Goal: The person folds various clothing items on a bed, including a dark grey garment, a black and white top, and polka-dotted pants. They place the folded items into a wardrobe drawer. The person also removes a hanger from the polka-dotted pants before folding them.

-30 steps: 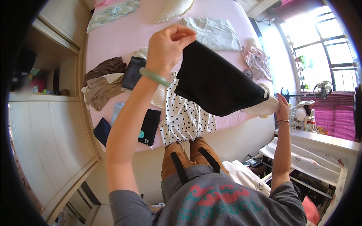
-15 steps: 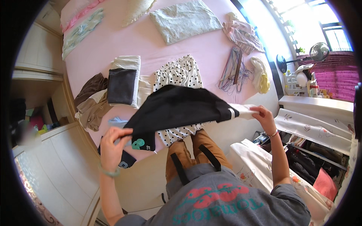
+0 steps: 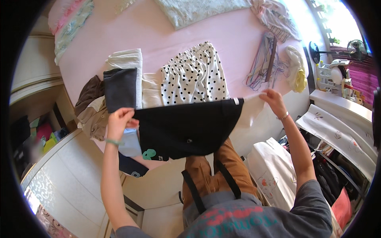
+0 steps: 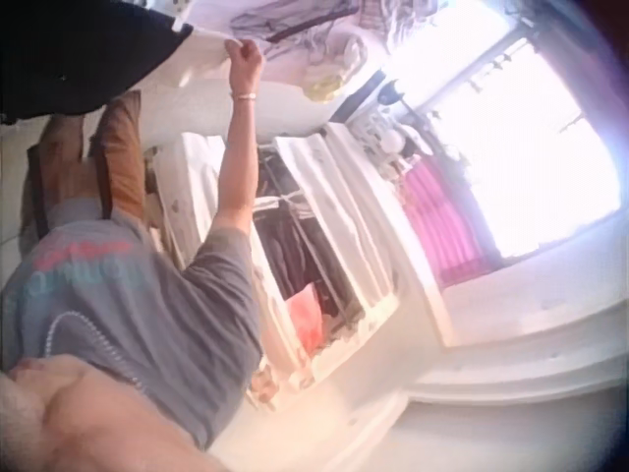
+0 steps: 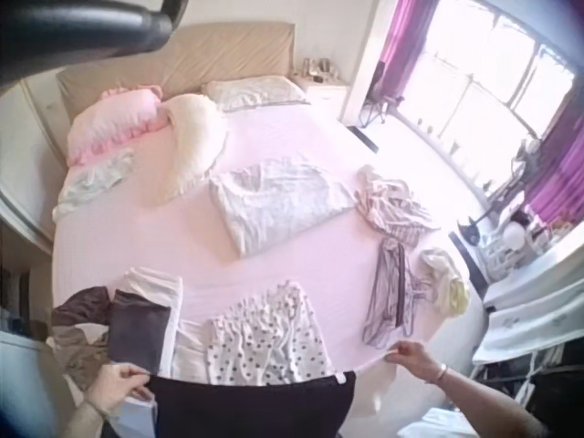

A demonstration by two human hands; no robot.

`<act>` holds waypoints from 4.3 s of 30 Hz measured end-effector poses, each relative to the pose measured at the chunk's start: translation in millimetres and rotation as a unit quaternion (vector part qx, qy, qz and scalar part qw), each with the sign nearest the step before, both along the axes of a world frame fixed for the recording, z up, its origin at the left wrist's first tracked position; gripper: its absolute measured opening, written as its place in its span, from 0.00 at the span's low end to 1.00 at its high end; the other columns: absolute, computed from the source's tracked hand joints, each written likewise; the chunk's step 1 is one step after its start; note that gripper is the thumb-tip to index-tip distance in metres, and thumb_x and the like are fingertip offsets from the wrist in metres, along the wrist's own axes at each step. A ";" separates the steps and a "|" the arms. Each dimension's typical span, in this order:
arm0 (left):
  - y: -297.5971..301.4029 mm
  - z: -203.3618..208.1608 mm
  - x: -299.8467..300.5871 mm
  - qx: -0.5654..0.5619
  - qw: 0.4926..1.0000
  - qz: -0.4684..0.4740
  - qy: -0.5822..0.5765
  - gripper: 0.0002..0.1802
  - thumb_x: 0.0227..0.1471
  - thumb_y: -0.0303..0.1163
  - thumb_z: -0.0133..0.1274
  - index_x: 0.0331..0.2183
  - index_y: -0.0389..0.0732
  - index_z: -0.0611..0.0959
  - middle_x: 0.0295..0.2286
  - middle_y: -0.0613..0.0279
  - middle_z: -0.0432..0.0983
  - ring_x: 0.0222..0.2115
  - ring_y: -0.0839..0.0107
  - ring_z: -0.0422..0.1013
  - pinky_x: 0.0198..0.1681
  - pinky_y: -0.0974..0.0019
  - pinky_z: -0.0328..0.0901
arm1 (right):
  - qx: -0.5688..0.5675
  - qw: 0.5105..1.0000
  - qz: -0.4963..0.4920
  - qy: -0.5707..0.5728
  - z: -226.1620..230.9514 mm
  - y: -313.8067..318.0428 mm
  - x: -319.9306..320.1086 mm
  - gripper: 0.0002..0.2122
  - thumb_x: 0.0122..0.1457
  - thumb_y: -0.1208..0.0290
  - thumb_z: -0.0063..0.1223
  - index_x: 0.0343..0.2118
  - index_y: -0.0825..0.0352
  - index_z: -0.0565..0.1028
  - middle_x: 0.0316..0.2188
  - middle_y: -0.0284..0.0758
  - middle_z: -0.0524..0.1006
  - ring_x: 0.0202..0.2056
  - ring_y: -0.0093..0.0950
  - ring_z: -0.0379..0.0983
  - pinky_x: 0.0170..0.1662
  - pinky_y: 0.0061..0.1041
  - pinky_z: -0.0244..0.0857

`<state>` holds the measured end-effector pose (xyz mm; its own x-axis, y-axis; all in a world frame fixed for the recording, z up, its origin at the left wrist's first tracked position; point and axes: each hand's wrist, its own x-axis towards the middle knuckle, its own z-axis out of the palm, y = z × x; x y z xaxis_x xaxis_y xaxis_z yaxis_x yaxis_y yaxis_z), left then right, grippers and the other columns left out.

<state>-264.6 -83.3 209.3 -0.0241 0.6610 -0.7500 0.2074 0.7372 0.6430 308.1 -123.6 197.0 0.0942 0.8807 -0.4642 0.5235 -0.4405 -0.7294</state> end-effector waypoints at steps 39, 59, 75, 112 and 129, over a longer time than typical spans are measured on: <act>-184.5 -214.1 112.5 0.346 0.780 -0.452 0.260 0.25 0.41 0.27 0.57 0.46 0.48 0.76 0.44 0.61 0.69 0.47 0.59 0.64 0.48 0.55 0.60 | 0.157 0.827 0.507 -0.184 -184.8 -38.5 -85.8 0.20 0.52 0.68 0.56 0.50 0.57 0.71 0.60 0.29 0.64 0.62 0.28 0.56 0.65 0.40 0.46; -44.6 -121.6 71.3 0.182 0.946 -0.223 0.145 0.09 0.52 0.25 0.54 0.37 0.41 0.84 0.28 0.59 0.81 0.27 0.70 0.75 0.34 0.70 0.68 | 0.148 0.843 0.479 -0.196 -179.5 -30.8 -92.8 0.33 0.50 0.80 0.55 0.61 0.52 0.62 0.61 0.32 0.64 0.63 0.32 0.56 0.66 0.40 0.45; 87.5 -214.1 65.4 0.165 0.924 -0.221 0.266 0.12 0.48 0.37 0.62 0.35 0.41 0.84 0.25 0.59 0.79 0.26 0.71 0.73 0.35 0.69 0.67 | -0.026 0.974 0.157 -0.162 -192.0 63.7 -85.1 0.18 0.61 0.56 0.49 0.25 0.67 0.72 0.19 0.45 0.72 0.24 0.44 0.69 0.29 0.38 0.63; 104.0 -36.2 47.4 0.251 0.928 -0.233 0.143 0.12 0.41 0.19 0.64 0.24 0.37 0.75 0.22 0.74 0.66 0.24 0.82 0.61 0.29 0.77 0.58 | 0.092 0.943 0.316 -0.058 -18.7 135.8 -86.1 0.11 0.50 0.68 0.63 0.31 0.69 0.76 0.20 0.41 0.72 0.22 0.36 0.70 0.27 0.28 0.65; 72.0 -18.4 54.9 0.569 0.670 -0.344 0.330 0.19 0.32 0.19 0.60 0.32 0.43 0.76 0.29 0.61 0.71 0.33 0.62 0.70 0.36 0.60 0.67 | 0.384 0.799 0.339 -0.314 5.7 135.8 -76.8 0.16 0.40 0.83 0.55 0.33 0.59 0.81 0.29 0.30 0.71 0.33 0.28 0.71 0.38 0.28 0.64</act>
<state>-209.6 -11.3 190.9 0.5023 0.8201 0.2739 0.7621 -0.5696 0.3079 231.3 12.2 202.7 -0.5234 0.8309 0.1889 0.8213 0.5510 -0.1476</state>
